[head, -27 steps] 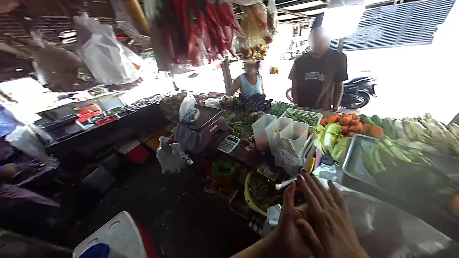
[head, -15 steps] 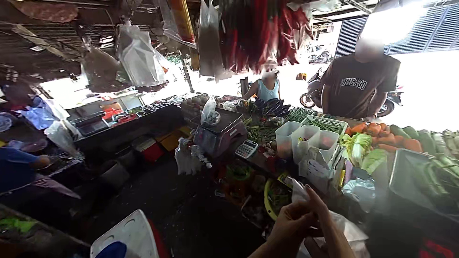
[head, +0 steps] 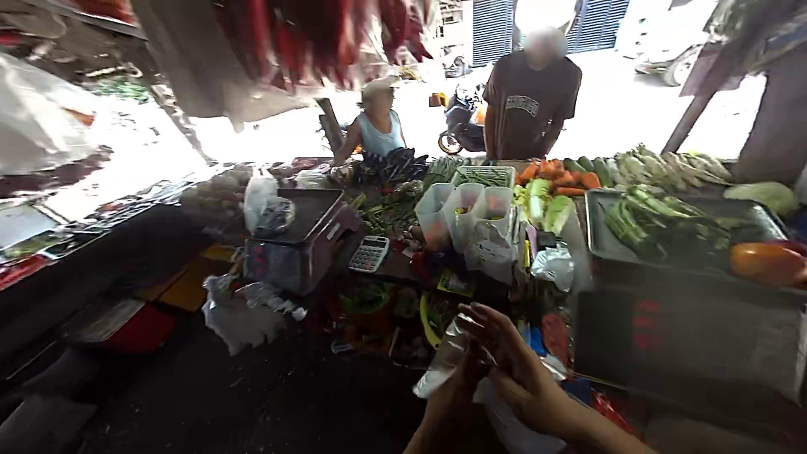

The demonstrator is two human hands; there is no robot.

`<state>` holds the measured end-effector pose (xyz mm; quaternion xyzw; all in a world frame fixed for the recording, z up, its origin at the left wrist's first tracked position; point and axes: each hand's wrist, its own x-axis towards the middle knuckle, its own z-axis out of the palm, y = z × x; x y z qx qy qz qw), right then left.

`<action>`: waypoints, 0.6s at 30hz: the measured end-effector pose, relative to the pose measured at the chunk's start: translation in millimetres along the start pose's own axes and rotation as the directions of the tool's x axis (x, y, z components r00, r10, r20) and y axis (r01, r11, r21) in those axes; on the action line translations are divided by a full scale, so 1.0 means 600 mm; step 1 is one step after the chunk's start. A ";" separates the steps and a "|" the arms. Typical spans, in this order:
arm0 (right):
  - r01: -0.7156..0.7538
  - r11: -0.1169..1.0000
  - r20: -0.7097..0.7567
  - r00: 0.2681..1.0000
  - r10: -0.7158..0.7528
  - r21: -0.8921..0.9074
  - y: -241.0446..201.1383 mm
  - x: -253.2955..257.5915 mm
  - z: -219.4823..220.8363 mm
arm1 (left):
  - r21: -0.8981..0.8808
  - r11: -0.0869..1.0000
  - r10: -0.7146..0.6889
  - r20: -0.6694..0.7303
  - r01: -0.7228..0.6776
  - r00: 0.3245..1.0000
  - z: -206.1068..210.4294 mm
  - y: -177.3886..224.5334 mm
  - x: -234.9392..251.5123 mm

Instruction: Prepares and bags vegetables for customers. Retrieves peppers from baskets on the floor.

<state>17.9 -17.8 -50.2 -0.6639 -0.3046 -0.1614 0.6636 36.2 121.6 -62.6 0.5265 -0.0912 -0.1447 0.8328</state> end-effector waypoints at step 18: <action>-0.512 0.737 -0.585 0.787 0.196 -0.442 -0.015 -0.067 -0.102 | -0.346 0.930 -0.066 0.167 0.121 0.984 0.033 -0.005 0.007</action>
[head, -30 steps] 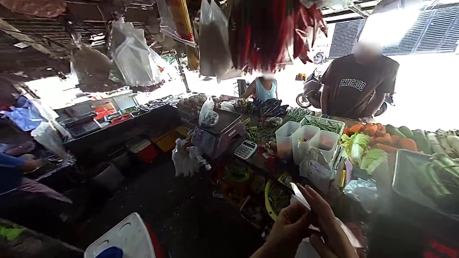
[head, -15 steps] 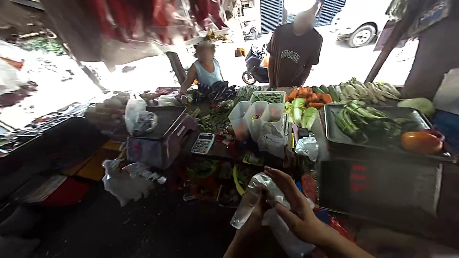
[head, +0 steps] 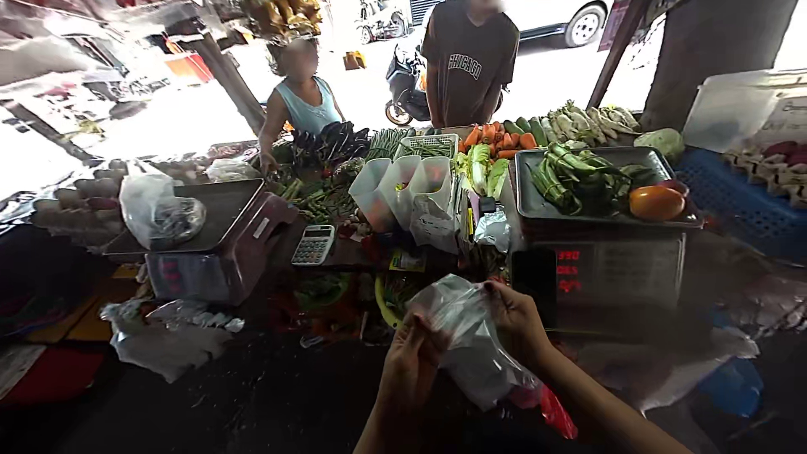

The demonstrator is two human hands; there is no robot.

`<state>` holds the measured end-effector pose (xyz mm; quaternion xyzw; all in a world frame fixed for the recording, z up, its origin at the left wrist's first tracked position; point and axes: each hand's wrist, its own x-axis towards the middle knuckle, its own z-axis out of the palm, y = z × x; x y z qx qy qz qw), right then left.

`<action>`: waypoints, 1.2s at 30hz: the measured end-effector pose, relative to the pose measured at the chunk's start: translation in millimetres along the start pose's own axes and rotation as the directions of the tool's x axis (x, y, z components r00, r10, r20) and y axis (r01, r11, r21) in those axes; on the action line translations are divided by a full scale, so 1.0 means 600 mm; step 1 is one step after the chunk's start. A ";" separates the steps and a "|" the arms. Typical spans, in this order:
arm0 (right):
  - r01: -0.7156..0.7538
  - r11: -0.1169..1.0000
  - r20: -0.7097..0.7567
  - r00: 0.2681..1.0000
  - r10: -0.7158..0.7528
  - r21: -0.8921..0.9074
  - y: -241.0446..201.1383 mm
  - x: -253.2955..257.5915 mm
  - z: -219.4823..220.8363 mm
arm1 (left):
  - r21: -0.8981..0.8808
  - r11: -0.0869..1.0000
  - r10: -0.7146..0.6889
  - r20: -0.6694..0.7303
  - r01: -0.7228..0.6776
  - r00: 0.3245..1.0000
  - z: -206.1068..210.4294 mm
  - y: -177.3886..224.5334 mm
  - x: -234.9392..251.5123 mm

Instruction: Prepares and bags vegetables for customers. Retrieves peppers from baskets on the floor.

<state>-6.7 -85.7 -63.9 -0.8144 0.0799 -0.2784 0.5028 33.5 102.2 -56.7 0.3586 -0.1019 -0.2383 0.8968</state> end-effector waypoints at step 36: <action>0.200 0.700 0.422 0.893 0.158 -0.686 -0.092 0.467 -0.338 | 0.928 -0.269 0.064 -0.251 0.259 0.966 -0.153 0.060 -0.107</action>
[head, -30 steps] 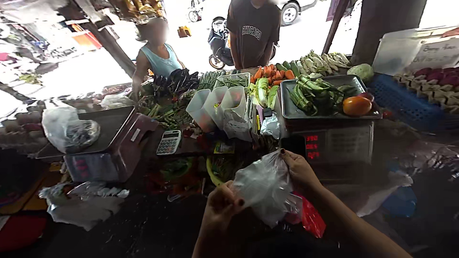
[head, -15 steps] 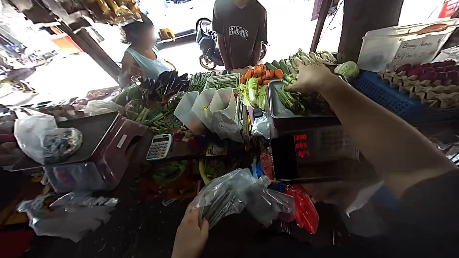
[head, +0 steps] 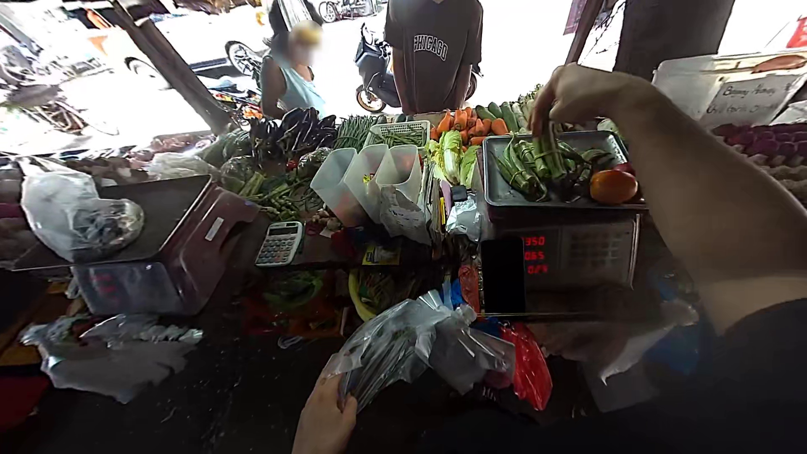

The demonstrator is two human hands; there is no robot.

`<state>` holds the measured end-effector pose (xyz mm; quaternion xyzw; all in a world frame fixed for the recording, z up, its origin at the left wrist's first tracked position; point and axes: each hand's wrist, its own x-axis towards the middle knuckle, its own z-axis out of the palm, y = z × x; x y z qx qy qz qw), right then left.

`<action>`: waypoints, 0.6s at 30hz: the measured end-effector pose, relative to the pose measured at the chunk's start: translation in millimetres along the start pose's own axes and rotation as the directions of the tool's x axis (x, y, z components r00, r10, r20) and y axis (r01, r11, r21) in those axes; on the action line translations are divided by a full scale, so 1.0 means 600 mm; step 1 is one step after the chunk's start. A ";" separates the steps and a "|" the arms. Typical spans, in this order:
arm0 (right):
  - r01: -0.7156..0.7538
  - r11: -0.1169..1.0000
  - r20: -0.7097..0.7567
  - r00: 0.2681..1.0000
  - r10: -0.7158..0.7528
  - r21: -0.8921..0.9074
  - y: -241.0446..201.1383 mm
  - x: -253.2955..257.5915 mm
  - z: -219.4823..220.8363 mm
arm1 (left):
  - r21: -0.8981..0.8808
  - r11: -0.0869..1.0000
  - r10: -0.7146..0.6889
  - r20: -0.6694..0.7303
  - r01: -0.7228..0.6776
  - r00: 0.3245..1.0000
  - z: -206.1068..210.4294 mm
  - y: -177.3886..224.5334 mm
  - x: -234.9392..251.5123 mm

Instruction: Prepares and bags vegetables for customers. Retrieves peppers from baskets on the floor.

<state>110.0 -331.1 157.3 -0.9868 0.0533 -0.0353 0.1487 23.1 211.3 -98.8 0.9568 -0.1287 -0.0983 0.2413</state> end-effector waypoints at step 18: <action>-0.433 0.809 0.178 0.829 0.530 -0.397 -0.148 0.050 0.154 | -0.042 0.998 0.036 -0.071 -0.039 0.997 0.026 -0.001 0.018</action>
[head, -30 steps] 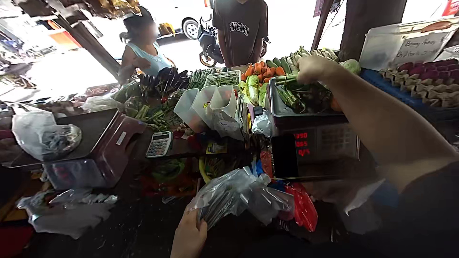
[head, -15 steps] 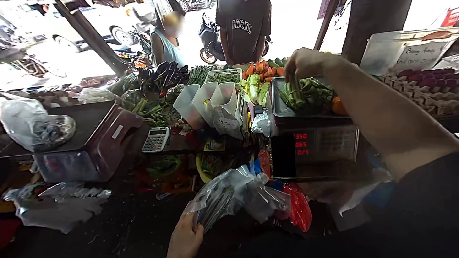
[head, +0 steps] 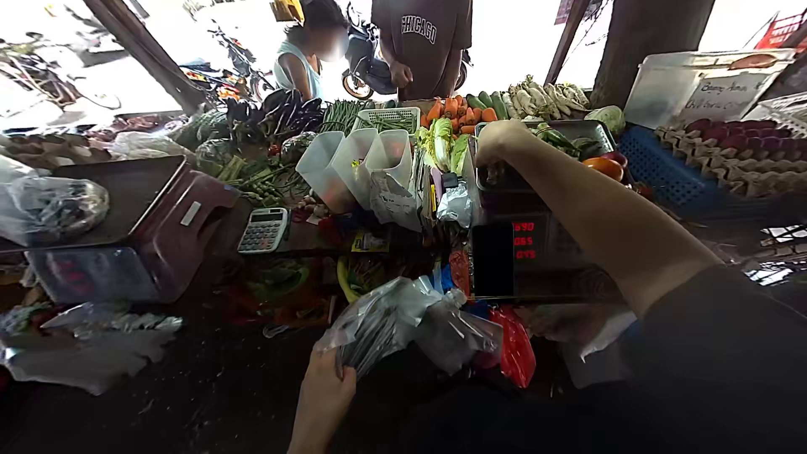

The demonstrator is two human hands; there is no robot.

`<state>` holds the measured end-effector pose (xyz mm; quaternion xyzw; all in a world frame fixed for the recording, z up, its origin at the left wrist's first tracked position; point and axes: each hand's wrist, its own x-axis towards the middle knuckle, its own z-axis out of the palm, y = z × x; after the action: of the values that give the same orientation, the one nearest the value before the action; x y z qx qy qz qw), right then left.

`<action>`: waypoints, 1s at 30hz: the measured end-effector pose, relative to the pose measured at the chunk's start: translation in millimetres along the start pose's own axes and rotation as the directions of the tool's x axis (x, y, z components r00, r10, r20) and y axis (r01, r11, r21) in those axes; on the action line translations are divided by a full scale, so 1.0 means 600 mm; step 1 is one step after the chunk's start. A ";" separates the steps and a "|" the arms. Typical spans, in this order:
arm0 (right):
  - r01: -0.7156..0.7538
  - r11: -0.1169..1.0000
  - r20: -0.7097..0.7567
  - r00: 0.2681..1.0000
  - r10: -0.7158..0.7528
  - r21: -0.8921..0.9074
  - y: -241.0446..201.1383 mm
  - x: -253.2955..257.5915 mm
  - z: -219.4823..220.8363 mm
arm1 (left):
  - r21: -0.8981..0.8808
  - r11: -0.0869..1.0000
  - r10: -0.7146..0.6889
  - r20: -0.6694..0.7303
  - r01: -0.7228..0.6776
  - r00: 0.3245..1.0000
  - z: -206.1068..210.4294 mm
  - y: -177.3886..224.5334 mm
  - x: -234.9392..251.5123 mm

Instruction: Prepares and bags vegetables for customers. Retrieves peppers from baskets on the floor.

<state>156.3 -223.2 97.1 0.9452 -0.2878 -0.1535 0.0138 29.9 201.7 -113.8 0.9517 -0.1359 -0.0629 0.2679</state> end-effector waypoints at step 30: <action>0.741 0.421 -0.417 0.653 -0.632 0.523 -0.057 -0.196 0.208 | -0.140 0.935 0.280 -0.270 -0.325 0.921 -0.072 0.112 0.068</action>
<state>44.8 -122.3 7.3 0.9277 0.0925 0.0399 -0.3594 62.3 155.9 -43.6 0.8910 -0.2411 0.0854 0.3752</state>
